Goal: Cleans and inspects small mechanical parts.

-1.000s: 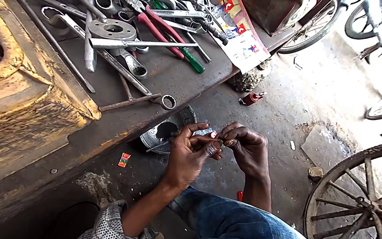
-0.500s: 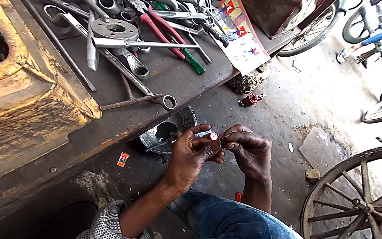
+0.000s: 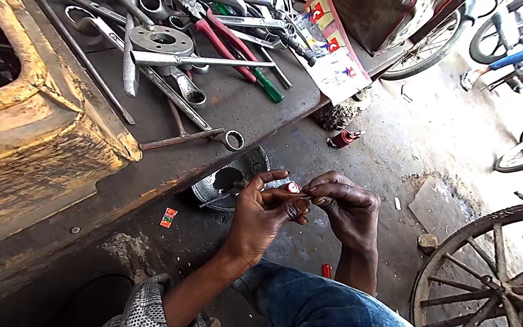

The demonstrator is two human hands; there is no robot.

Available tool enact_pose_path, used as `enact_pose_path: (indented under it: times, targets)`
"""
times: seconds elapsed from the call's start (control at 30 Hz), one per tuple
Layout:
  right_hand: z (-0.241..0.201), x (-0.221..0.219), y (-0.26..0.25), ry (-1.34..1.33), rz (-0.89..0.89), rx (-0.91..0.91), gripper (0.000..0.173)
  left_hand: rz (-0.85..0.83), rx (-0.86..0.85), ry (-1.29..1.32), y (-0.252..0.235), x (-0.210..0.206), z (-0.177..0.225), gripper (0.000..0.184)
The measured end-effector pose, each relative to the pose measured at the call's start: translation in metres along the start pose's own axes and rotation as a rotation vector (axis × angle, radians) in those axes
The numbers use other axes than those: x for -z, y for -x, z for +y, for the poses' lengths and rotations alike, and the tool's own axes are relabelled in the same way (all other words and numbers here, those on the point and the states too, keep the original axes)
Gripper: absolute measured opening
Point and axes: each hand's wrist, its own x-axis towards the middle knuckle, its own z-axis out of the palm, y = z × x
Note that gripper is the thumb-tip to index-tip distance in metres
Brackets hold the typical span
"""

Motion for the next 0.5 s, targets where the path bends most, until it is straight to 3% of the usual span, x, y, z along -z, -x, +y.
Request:
enact_pose_path:
  times: [0.33, 0.5]
  targets:
    - [-0.0018, -0.0012, -0.0016, -0.009, -0.008, 0.004, 0.008, 0.019, 0.089, 0.103, 0.003, -0.004, 0.0027, 0.052]
    - [-0.005, -0.001, -0.0021, 0.031, -0.019, -0.006, 0.008, 0.002, 0.029, 0.014, 0.0035, -0.0026, 0.0018, 0.049]
